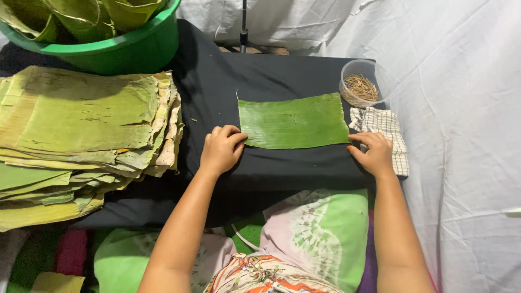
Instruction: Clean and fold banana leaves into cone shapes and secure them with toothpicks.
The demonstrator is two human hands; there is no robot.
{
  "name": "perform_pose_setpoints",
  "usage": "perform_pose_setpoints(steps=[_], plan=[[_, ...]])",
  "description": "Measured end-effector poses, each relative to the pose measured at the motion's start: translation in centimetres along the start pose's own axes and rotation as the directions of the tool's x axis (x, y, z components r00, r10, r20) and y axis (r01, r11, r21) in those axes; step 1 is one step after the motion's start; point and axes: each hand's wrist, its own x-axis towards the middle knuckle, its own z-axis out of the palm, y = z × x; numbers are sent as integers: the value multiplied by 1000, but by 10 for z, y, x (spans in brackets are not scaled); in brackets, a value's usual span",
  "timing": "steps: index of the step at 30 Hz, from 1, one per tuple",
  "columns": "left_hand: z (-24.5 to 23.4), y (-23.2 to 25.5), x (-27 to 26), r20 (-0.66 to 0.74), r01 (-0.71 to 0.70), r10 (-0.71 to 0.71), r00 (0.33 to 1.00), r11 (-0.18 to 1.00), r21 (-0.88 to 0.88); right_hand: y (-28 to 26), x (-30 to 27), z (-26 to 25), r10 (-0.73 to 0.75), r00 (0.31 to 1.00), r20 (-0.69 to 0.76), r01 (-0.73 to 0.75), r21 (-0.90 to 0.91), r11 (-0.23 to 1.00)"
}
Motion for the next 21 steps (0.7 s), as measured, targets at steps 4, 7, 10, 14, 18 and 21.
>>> perform_pose_setpoints(steps=[4, 7, 10, 14, 18, 21], plan=[[7, -5, -4, -59, -41, 42, 997, 999, 13, 4, -1, 1, -49, 999, -20, 49, 31, 998], [9, -8, -3, -66, -57, 59, 996, 998, 36, 5, 0, 1, -42, 999, -4, 42, 78, 996], [5, -5, -4, -59, -41, 42, 997, 999, 14, 2, -1, -3, 17, 999, 29, -20, 104, 994], [1, -5, -3, -132, -83, 63, 989, 985, -154, -10, 2, -5, -25, 1000, 1, 25, 21, 999], [8, -10, -6, -166, -69, 20, 986, 953, -295, -16, 5, 0, -40, 999, -34, 38, -59, 998], [6, -11, -5, -101, 49, -99, 990, 910, -413, -17, 7, 8, -26, 999, -46, 24, -61, 998]])
